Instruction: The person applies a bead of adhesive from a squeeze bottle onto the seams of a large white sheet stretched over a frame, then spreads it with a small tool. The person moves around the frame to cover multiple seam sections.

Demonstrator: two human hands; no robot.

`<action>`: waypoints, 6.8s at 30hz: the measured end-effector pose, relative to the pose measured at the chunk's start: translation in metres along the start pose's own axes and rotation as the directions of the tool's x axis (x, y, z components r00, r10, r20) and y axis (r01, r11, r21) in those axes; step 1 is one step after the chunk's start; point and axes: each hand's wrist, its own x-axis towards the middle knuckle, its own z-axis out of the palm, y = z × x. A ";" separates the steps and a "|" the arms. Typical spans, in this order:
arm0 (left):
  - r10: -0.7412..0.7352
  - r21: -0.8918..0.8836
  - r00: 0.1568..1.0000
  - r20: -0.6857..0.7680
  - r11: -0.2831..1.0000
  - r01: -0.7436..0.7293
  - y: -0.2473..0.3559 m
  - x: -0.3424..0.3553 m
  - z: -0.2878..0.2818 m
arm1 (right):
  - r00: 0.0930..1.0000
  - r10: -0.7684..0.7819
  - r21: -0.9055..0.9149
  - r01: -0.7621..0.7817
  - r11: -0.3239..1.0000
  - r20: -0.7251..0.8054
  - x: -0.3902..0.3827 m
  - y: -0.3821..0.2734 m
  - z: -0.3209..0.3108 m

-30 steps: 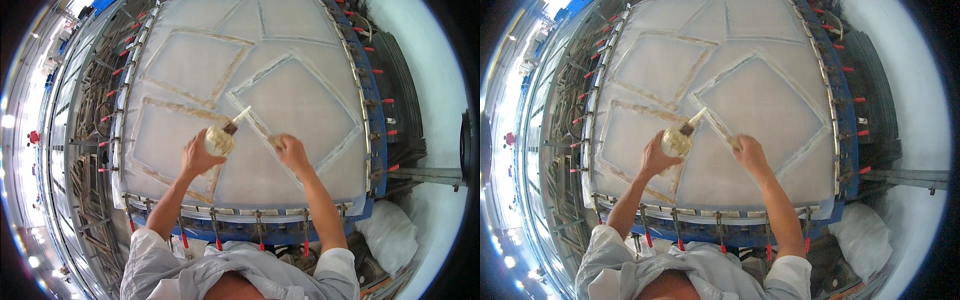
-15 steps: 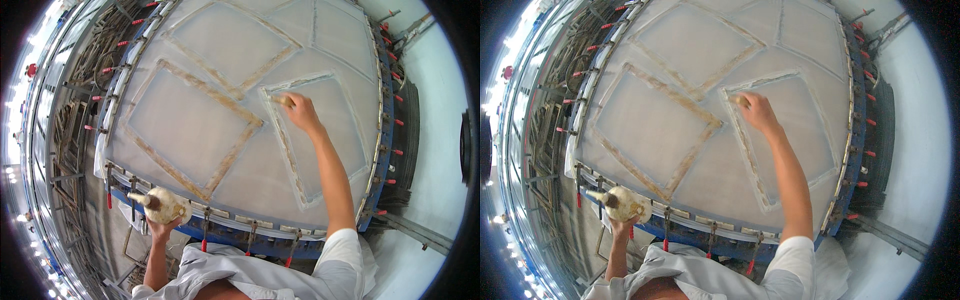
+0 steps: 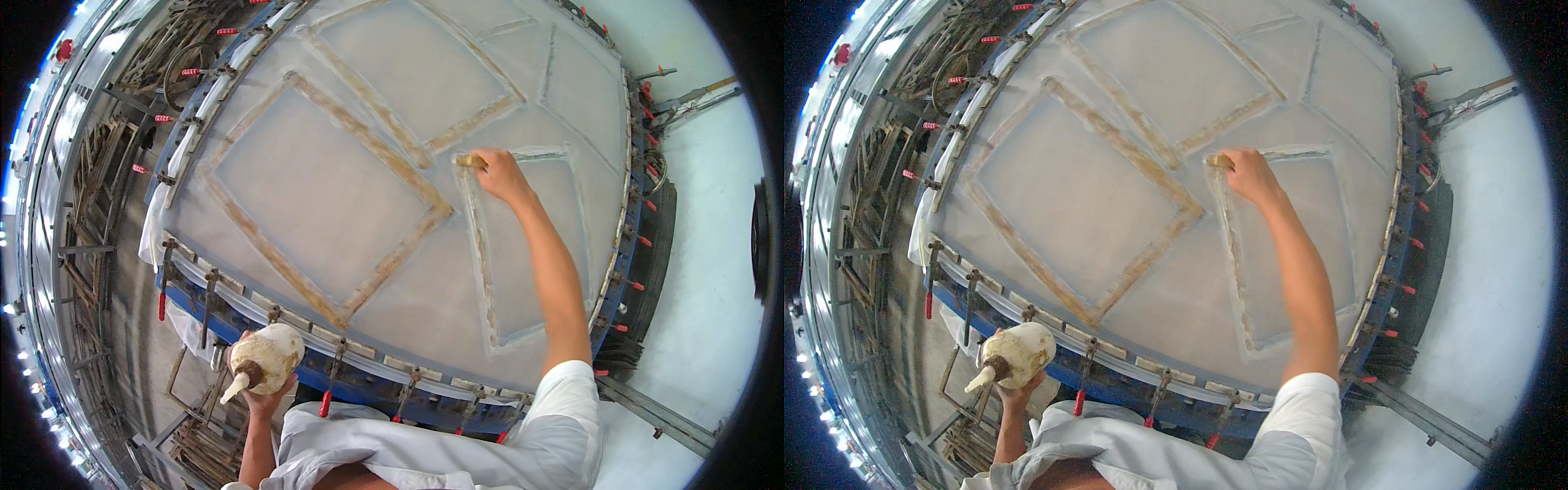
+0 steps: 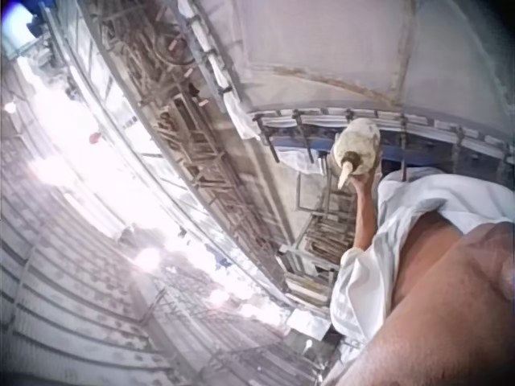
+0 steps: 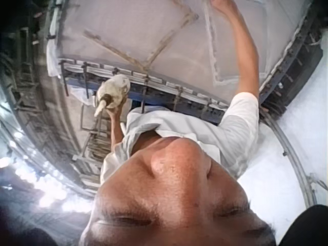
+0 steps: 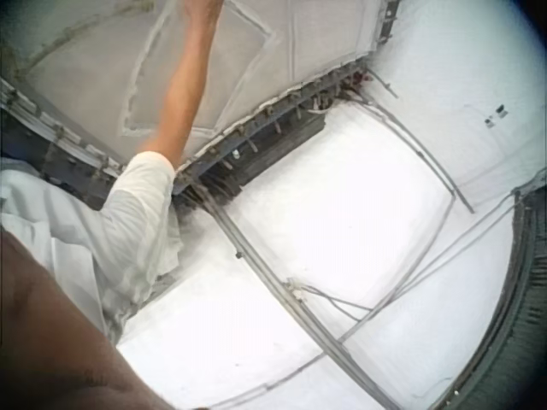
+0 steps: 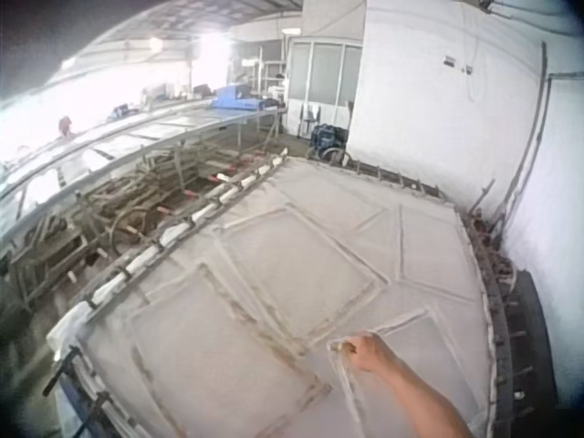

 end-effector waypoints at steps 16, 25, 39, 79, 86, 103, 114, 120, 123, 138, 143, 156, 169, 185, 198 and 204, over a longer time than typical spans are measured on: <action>0.062 -0.043 0.998 -0.024 0.997 -0.063 -0.057 -0.041 0.003 | 0.994 -0.093 -0.008 0.094 0.996 0.055 -0.064 0.003 0.008; 0.157 -0.011 0.987 0.019 0.988 -0.157 -0.035 -0.034 0.009 | 0.990 -0.120 0.033 0.118 0.992 0.076 -0.146 -0.020 0.015; 0.060 -0.121 0.997 0.057 0.991 -0.053 -0.076 -0.039 -0.006 | 0.996 -0.062 -0.020 0.063 0.998 0.063 -0.377 -0.057 0.065; -0.013 -0.081 0.998 0.058 0.997 0.017 -0.071 -0.037 -0.010 | 0.994 -0.063 0.036 0.060 0.998 0.084 -0.344 -0.059 0.031; -0.016 -0.183 0.998 0.065 0.983 0.028 -0.067 -0.037 -0.008 | 0.998 -0.054 -0.021 0.055 0.998 0.018 -0.432 -0.072 0.060; 0.000 -0.103 0.998 0.069 0.995 0.007 -0.059 -0.032 -0.005 | 0.987 0.055 0.026 -0.051 0.998 -0.152 -0.275 -0.032 0.033; 0.043 -0.102 0.995 0.088 0.994 -0.034 -0.092 -0.031 -0.016 | 0.999 0.042 0.045 -0.042 0.998 -0.008 -0.413 -0.063 0.043; 0.034 -0.075 0.995 0.098 0.997 -0.027 -0.077 -0.032 -0.013 | 0.998 0.057 0.098 -0.060 0.993 0.034 -0.472 -0.074 0.052; 0.058 -0.102 0.996 0.066 0.993 -0.051 -0.092 -0.030 -0.014 | 0.996 0.086 0.165 -0.090 0.982 0.032 -0.465 -0.074 0.050; 0.129 -0.041 0.988 0.083 0.991 -0.126 -0.087 -0.033 -0.016 | 0.987 0.146 -0.001 -0.146 0.989 -0.066 -0.417 -0.066 0.054; 0.030 -0.123 0.998 0.064 0.992 -0.022 -0.084 -0.032 -0.015 | 0.961 0.260 0.009 -0.261 0.965 -0.096 -0.463 -0.092 0.058; 0.183 -0.315 0.899 0.397 0.948 -0.054 0.003 0.003 0.035 | 0.362 0.919 0.824 -0.467 0.322 -0.155 -0.480 -0.108 0.050; 0.299 -0.174 0.678 0.671 0.953 -0.248 0.042 0.044 0.210 | -0.098 0.913 0.838 -0.447 0.314 -0.395 -0.493 0.072 -0.026; 0.085 -0.152 0.726 0.682 0.988 0.027 0.033 0.036 0.219 | 0.351 0.755 0.009 -0.904 0.427 -0.554 -0.441 0.131 -0.035; 0.219 -0.205 0.733 0.644 0.973 -0.111 0.030 0.034 0.224 | 0.357 0.779 0.065 -0.890 0.451 -0.516 -0.467 0.154 -0.076; 0.245 -0.129 0.729 0.639 0.969 -0.212 0.025 0.038 0.223 | 0.404 0.761 0.069 -0.862 0.503 -0.508 -0.473 0.158 -0.063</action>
